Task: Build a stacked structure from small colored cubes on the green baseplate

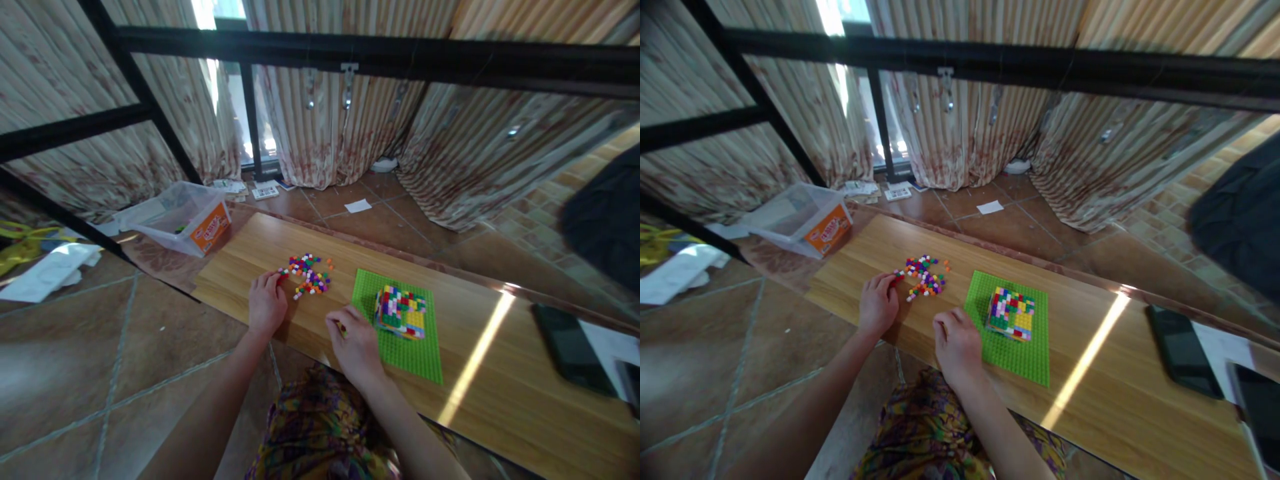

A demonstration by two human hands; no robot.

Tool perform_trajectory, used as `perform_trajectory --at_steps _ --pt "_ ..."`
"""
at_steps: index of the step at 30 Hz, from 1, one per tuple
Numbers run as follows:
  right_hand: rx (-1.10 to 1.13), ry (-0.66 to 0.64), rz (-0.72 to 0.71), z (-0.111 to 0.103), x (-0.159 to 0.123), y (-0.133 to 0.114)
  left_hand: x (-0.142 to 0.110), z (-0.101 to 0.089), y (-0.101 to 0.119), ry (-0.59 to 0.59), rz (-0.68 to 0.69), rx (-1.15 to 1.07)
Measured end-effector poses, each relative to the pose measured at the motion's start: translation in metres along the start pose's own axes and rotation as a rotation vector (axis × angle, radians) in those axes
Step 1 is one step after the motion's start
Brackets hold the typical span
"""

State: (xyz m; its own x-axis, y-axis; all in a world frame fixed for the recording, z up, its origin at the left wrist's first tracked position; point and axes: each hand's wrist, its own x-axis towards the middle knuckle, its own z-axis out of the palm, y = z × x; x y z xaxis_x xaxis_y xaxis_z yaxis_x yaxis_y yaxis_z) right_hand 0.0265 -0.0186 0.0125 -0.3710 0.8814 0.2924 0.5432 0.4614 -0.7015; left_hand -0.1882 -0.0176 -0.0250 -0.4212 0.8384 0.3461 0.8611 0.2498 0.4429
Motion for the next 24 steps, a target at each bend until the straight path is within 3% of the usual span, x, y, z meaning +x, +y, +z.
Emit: perform_trajectory --at_steps 6,15,24 --pt "-0.07 -0.005 -0.048 0.028 0.019 0.013 -0.001 0.003 -0.002 0.033 0.017 -0.006" --pt "-0.175 -0.103 -0.269 0.061 0.047 0.003 -0.001 0.002 0.0 0.028 0.001 -0.013" --pt "-0.313 -0.104 -0.281 0.068 0.05 0.011 -0.001 0.001 0.001 0.02 -0.01 -0.018"
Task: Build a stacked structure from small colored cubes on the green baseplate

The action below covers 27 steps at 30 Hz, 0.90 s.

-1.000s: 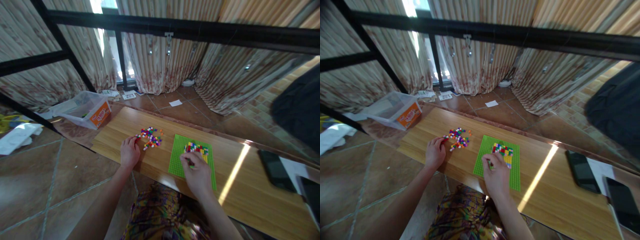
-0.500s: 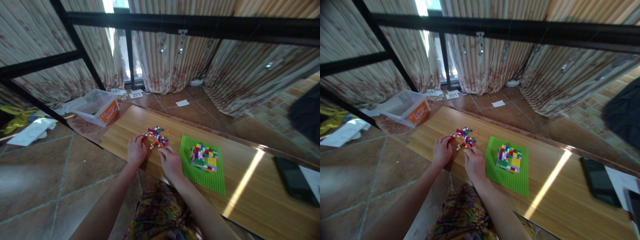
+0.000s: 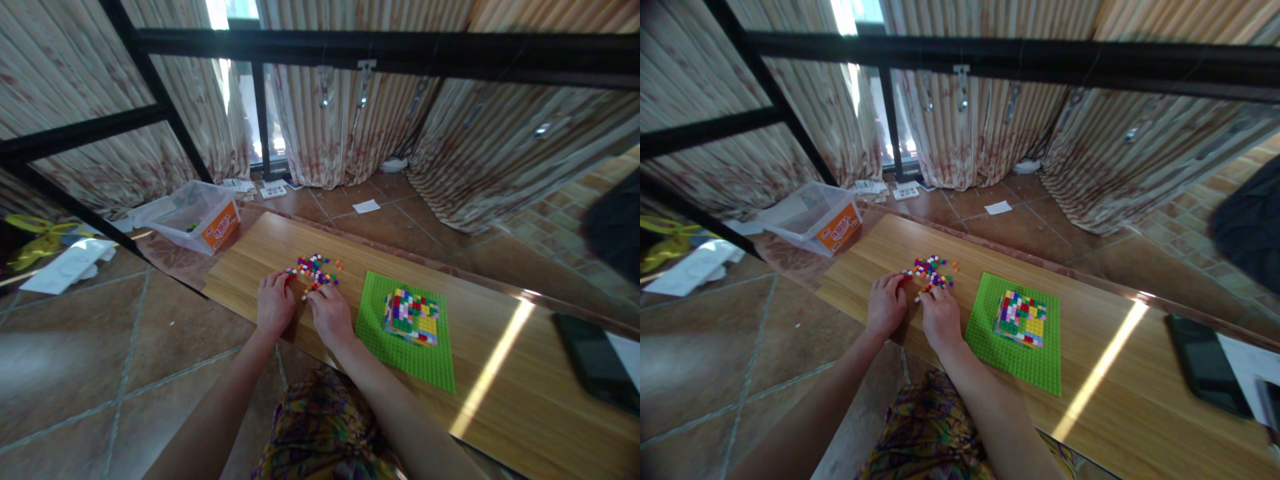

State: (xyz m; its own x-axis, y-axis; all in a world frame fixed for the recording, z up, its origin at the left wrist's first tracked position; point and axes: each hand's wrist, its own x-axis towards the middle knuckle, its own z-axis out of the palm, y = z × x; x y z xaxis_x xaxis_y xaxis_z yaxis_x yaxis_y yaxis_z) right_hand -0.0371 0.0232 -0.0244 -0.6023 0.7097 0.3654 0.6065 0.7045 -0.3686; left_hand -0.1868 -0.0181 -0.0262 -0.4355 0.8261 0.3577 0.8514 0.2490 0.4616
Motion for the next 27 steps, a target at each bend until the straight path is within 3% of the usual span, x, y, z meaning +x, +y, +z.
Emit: perform_trajectory --at_steps 6,10,17,23,27 --pt "-0.009 -0.034 0.046 -0.009 -0.015 -0.002 0.001 -0.001 0.0 0.0 0.005 0.005" --pt "0.125 -0.003 0.105 -0.023 -0.031 -0.009 0.002 -0.002 0.0 -0.011 0.007 0.012" --pt "0.406 0.116 0.245 -0.074 -0.068 -0.008 0.003 0.001 -0.006 0.006 0.048 0.016" --pt "0.37 0.322 0.46 -0.124 -0.097 0.026 0.006 0.003 -0.011 0.012 0.072 0.019" --pt "0.284 0.449 0.618 -0.14 -0.109 0.061 0.007 0.001 -0.01 -0.004 0.07 0.032"
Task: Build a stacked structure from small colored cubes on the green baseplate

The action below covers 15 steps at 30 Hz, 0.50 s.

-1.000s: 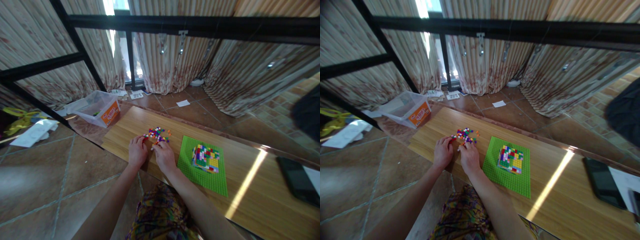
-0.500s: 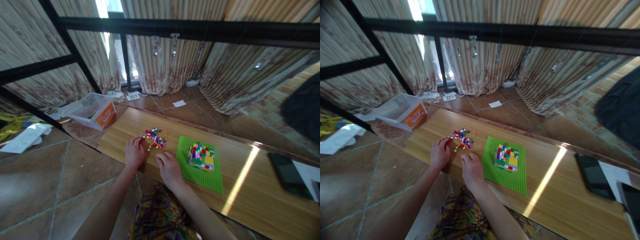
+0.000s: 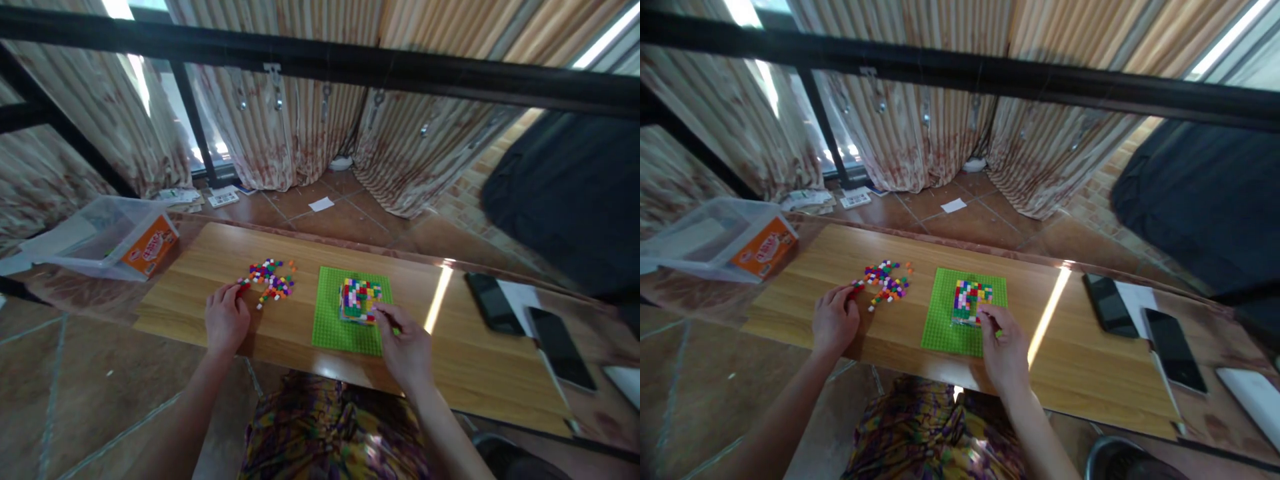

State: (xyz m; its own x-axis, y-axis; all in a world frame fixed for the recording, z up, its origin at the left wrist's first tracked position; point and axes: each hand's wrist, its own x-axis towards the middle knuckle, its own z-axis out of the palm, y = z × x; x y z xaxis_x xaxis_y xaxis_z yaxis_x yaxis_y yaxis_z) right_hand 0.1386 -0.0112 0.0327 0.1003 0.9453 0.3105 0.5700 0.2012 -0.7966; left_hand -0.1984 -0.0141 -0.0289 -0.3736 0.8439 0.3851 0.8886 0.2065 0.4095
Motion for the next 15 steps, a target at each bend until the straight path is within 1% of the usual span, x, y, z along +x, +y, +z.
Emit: perform_trajectory --at_steps 2,4,9,15 --pt "-0.026 0.031 0.019 -0.004 0.008 0.011 0.0 -0.001 0.001 0.0 -0.007 -0.001" --pt "-0.032 0.044 0.024 -0.004 0.013 0.017 0.001 -0.002 0.001 0.002 -0.006 -0.008" --pt "-0.028 0.031 0.026 0.004 0.019 0.021 0.001 -0.002 0.001 0.004 0.009 0.003" --pt "-0.055 0.014 -0.009 0.011 0.024 0.027 0.002 -0.002 0.0 -0.017 0.009 0.017"
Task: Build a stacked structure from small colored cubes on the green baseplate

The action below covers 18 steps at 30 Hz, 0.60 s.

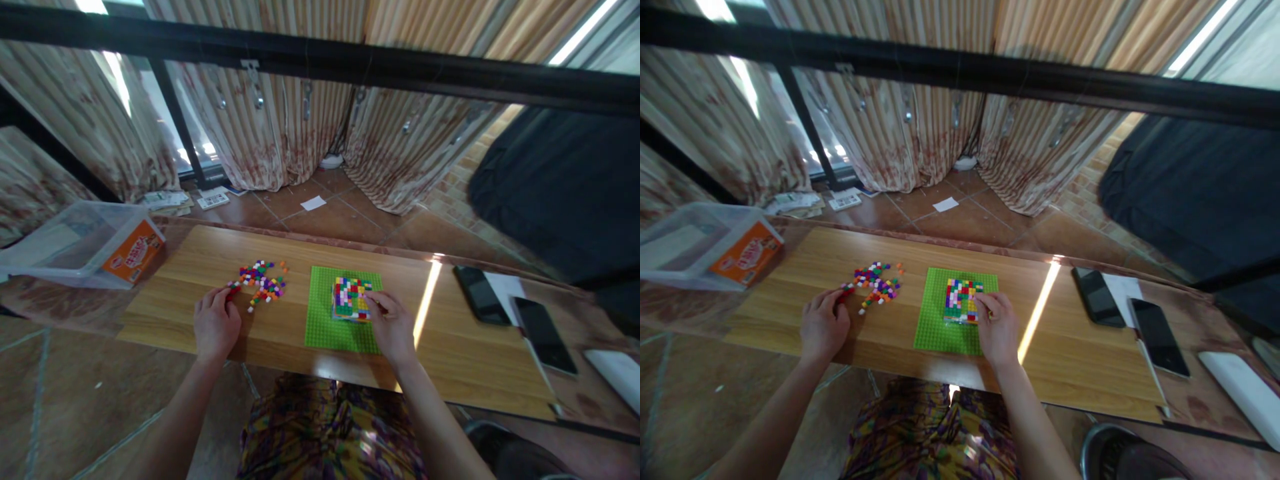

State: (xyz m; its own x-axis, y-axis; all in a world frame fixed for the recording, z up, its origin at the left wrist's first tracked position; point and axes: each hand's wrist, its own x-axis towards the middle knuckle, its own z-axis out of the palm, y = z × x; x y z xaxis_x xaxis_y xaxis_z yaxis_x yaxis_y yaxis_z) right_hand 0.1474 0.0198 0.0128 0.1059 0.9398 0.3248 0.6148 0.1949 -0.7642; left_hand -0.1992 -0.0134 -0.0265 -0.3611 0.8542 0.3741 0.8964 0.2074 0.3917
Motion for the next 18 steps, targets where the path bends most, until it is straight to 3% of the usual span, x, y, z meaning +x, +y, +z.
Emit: perform_trajectory --at_steps 18 --pt "-0.062 0.083 -0.004 0.0039 0.0004 -0.0026 -0.0015 0.0006 0.0004 0.015 -0.008 -0.007"
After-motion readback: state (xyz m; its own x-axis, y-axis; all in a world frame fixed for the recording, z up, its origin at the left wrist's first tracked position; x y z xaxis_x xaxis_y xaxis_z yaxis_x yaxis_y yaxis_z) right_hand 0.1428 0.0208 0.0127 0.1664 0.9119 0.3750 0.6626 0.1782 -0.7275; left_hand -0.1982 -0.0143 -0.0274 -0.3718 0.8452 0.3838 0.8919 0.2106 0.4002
